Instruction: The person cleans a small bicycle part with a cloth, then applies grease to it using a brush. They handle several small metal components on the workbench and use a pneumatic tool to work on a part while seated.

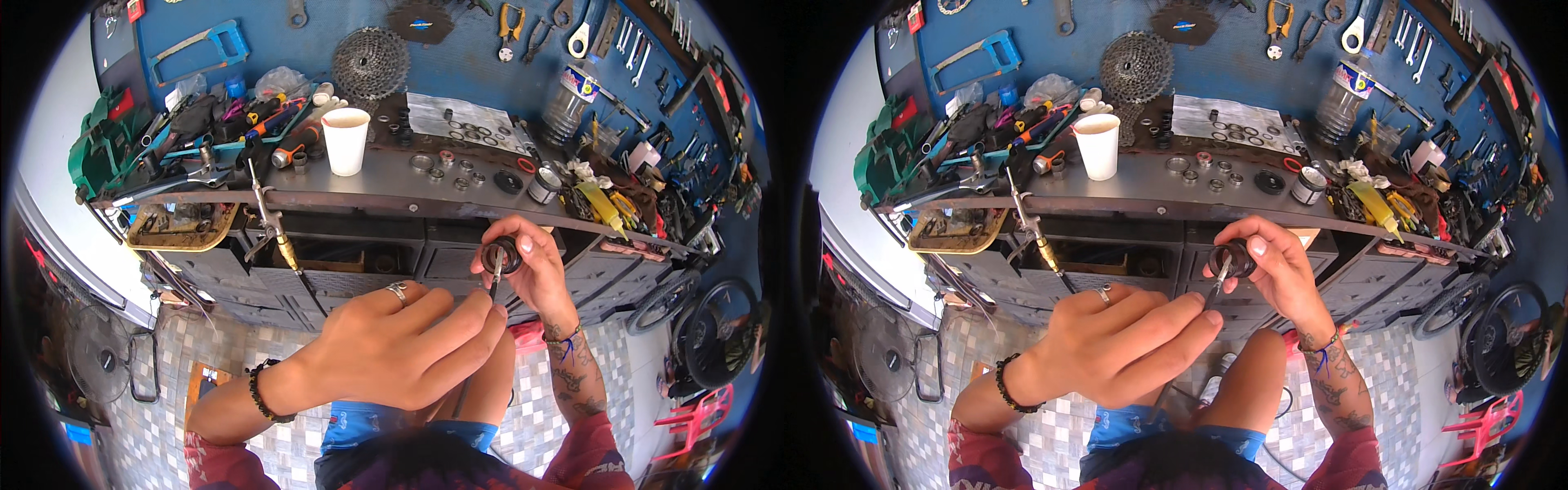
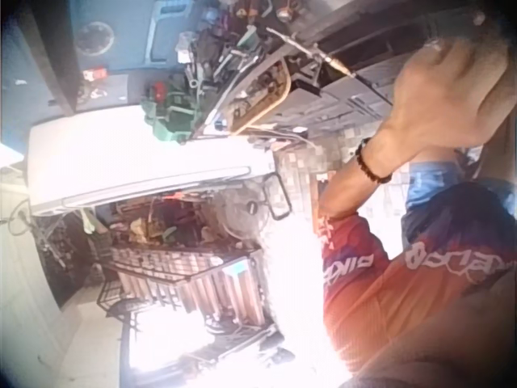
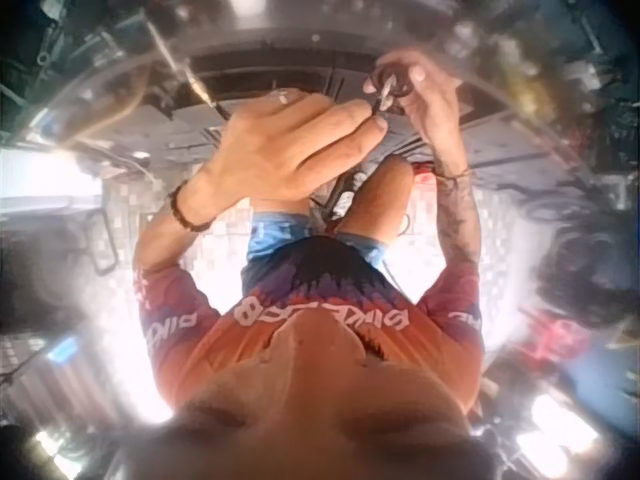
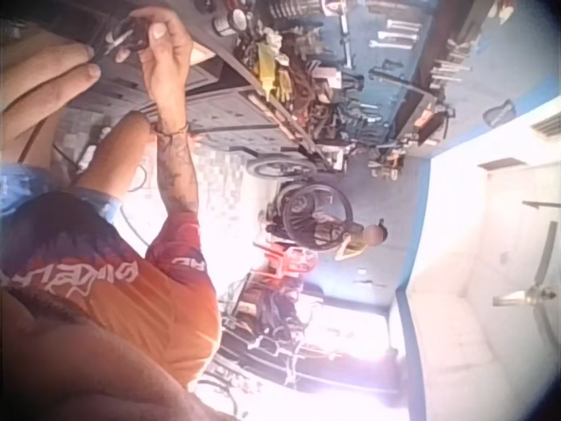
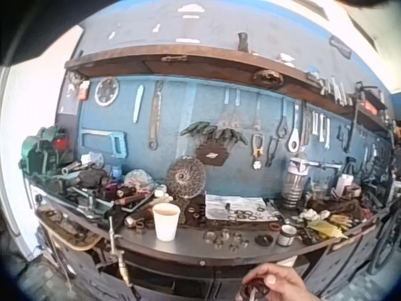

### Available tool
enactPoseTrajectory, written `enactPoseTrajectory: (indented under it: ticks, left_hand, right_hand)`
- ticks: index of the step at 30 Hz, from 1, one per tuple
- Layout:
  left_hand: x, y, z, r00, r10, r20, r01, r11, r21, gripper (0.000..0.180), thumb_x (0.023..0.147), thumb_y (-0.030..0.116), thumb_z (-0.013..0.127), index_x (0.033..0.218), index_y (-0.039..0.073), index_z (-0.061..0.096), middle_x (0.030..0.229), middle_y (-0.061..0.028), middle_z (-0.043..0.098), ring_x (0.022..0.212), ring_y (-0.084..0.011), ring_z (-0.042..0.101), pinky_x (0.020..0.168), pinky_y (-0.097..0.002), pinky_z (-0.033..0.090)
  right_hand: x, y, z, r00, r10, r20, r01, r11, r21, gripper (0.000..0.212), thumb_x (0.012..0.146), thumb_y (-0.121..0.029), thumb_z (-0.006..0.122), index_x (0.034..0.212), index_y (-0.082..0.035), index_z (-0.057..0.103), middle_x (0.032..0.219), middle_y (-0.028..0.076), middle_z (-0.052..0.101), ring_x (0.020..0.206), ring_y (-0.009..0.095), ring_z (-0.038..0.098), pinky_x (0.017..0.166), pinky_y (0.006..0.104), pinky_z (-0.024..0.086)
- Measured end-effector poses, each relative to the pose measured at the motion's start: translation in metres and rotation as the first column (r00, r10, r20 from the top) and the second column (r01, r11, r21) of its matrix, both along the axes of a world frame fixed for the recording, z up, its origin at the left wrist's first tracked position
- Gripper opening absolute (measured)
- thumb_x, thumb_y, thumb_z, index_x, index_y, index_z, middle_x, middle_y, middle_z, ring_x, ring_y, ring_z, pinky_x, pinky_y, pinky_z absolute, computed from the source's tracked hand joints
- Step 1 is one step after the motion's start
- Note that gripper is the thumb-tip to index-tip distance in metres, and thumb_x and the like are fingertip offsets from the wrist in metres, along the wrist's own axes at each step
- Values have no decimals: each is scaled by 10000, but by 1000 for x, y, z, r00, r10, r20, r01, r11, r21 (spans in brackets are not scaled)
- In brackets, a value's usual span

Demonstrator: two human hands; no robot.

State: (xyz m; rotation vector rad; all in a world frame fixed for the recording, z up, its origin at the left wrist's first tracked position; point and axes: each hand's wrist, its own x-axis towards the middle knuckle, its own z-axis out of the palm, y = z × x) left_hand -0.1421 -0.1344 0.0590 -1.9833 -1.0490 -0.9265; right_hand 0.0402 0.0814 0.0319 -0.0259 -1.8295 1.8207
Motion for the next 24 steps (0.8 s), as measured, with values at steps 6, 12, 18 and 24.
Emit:
enactPoseTrajectory:
  ticks: [6,12,18,24]
  left_hand:
    - [-1,1,-1,999,29,-41,-30,999,-32,387,809,212,755,1153,34,755,1155,-71,721,758,-153,665,655,-262,511]
    - [0,4,-1,998,36,-61,-37,999,-16,355,833,215,740,1137,32,761,1116,-73,717,759,-157,664,669,-270,528]
    - [4,4,3,992,80,-93,-80,997,5,288,846,213,737,1076,43,766,1034,-59,690,764,-153,658,662,-270,518]
    - [8,5,6,993,106,-60,-105,994,13,267,834,198,752,1054,47,753,961,-35,652,738,-144,641,606,-273,472]
  right_hand:
    - [-4,-8,2,995,-96,32,95,995,20,551,1121,-499,624,1246,37,644,1035,224,780,927,238,778,712,356,622]
    - [-5,-8,0,994,-108,9,107,993,42,542,1098,-485,674,1276,26,641,1104,247,780,964,228,775,748,352,627]
    - [-1,-1,2,999,31,-38,-30,999,40,427,1100,-318,716,1349,22,647,1256,178,748,1208,293,752,994,392,615]
    - [-4,-2,2,998,23,-53,-18,996,84,418,1077,-277,749,1360,13,649,1278,189,745,1277,314,720,1109,439,554]
